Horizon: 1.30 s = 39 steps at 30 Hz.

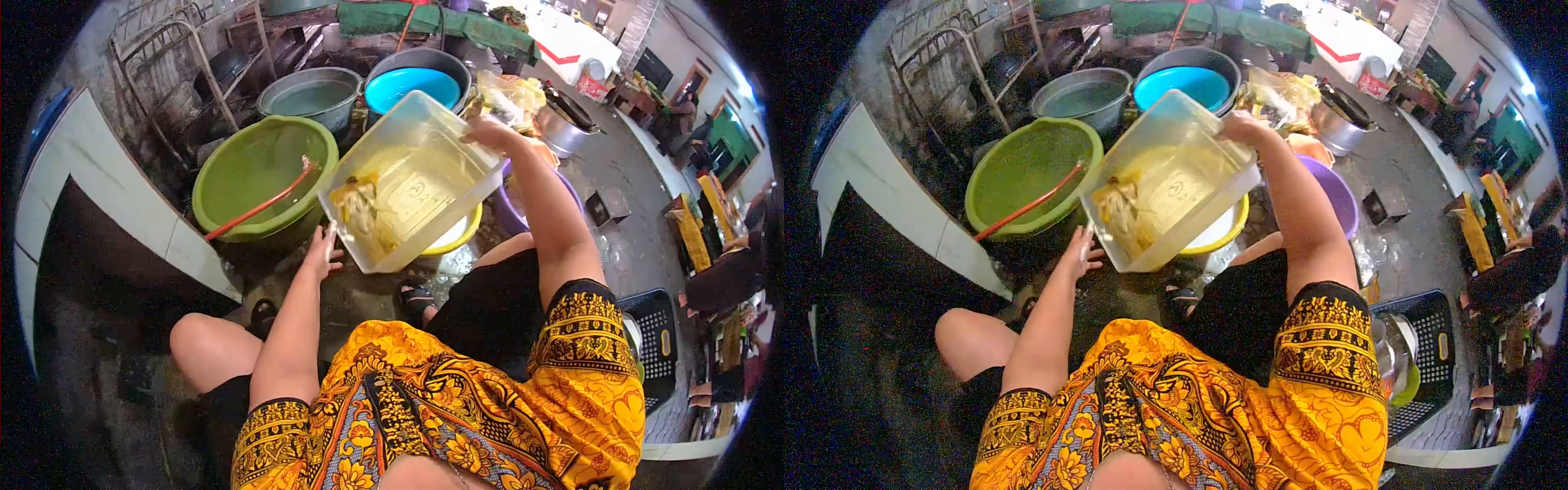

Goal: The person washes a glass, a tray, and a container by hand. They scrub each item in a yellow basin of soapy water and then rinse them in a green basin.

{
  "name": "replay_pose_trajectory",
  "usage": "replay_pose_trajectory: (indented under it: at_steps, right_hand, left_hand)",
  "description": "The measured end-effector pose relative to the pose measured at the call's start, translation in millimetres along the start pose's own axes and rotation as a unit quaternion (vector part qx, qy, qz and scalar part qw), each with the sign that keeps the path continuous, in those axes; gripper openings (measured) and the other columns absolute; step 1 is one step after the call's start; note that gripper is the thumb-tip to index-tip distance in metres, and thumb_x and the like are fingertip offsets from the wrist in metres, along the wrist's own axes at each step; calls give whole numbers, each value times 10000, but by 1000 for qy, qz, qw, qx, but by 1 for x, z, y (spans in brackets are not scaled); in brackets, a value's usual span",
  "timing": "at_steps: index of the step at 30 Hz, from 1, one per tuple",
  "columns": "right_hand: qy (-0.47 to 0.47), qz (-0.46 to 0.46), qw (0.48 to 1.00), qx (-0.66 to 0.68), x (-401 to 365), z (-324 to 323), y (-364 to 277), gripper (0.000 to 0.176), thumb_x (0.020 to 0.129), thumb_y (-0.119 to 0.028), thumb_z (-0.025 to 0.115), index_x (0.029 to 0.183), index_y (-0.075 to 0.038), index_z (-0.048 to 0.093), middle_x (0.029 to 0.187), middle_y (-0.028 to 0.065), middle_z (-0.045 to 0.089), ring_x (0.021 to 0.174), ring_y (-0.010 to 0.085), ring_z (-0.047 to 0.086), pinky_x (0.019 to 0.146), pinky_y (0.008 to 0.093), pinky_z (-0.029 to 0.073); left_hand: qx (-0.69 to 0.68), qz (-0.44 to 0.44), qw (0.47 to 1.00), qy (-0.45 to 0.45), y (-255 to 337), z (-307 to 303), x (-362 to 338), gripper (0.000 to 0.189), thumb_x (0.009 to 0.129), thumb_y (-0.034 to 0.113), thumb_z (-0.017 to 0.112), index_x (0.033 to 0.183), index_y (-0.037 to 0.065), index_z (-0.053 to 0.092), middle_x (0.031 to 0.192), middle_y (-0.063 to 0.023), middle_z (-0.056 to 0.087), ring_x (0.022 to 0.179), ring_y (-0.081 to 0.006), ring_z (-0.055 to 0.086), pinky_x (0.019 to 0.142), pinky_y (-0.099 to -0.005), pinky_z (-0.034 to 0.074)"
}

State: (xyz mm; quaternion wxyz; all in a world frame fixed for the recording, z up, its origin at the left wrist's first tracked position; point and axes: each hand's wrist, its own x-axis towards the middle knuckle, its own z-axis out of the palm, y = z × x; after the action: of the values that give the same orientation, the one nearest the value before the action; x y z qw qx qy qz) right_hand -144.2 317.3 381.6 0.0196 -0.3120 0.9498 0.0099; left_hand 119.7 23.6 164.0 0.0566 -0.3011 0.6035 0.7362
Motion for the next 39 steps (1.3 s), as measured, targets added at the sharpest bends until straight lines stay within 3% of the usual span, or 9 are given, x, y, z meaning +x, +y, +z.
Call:
replay_pose_trajectory:
  at_steps: [3, 6, 9, 16, 20, 26, 31, 33, 39]
  right_hand:
    - [41, 65, 991, 112, -19, -13, 62, 440, 710, -392, 682, 881, 11, 647, 822, 164, 636, 716, 234, 594, 694, 364, 477]
    - [117, 161, 953, 227, -44, -28, 93, 450, 684, -355, 709, 878, 45, 637, 847, 158, 636, 751, 199, 587, 700, 344, 471]
    - [154, 256, 937, 178, -53, -41, 133, 419, 591, -319, 731, 805, 31, 646, 798, 146, 650, 715, 217, 591, 645, 332, 470]
    - [143, 445, 878, 104, -58, -61, 228, 378, 640, -284, 634, 925, -37, 662, 956, 179, 645, 911, 280, 628, 772, 354, 481]
    - [175, 490, 853, 30, -72, -65, 258, 374, 676, -236, 587, 1000, -61, 651, 1071, 165, 613, 1002, 282, 599, 840, 367, 467]
    - [136, 599, 787, 45, -80, -68, 327, 367, 717, -220, 573, 1052, -87, 643, 1130, 138, 597, 1069, 299, 564, 882, 393, 462]
    - [146, 605, 782, 25, -74, -32, 375, 310, 760, -160, 548, 1036, -56, 644, 1128, 152, 594, 1072, 307, 561, 882, 383, 467]
    - [189, 603, 775, 15, -70, -3, 390, 300, 693, -148, 591, 959, -29, 662, 1022, 186, 628, 1008, 315, 593, 853, 388, 474]
    - [123, 605, 786, 12, -71, 61, 409, 296, 744, -155, 538, 990, -39, 657, 1102, 180, 596, 1044, 324, 572, 871, 380, 467]
  left_hand:
    - [59, 44, 997, -6, 7, 29, 10, 833, 836, 541, 518, 1434, 191, 56, 1359, -135, 363, 991, -278, 535, 757, -444, 465]
    - [125, 165, 978, 26, 23, 32, 25, 662, 871, 370, 558, 1394, 117, 240, 1045, -118, 569, 776, -186, 545, 656, -304, 474]
    - [141, 296, 940, 97, 11, 10, 87, 529, 866, 311, 575, 1281, 20, 426, 899, -108, 606, 802, -173, 565, 758, -301, 452]
    - [248, 343, 887, 185, 59, -2, 65, 399, 888, 139, 503, 1264, 25, 436, 1158, -162, 482, 877, -251, 566, 777, -357, 454]
    - [308, 380, 847, 208, 71, -24, 73, 383, 876, 123, 500, 1246, 37, 453, 1175, -163, 472, 1057, -309, 494, 876, -382, 418]
    - [355, 347, 826, 268, 75, -56, 101, 384, 877, 158, 499, 1237, 29, 460, 1199, -192, 459, 1106, -348, 449, 941, -402, 363]
    - [416, 337, 802, 263, 69, -54, 114, 390, 879, 181, 499, 1232, 21, 461, 1207, -198, 447, 1122, -352, 433, 960, -405, 344]
    - [433, 322, 809, 234, 66, -52, 112, 393, 878, 178, 503, 1233, 17, 458, 1236, -194, 428, 1158, -351, 409, 981, -401, 329]
    - [494, 299, 777, 252, 57, -49, 114, 392, 868, 157, 515, 1228, 14, 459, 1272, -181, 412, 1197, -346, 386, 998, -398, 317]
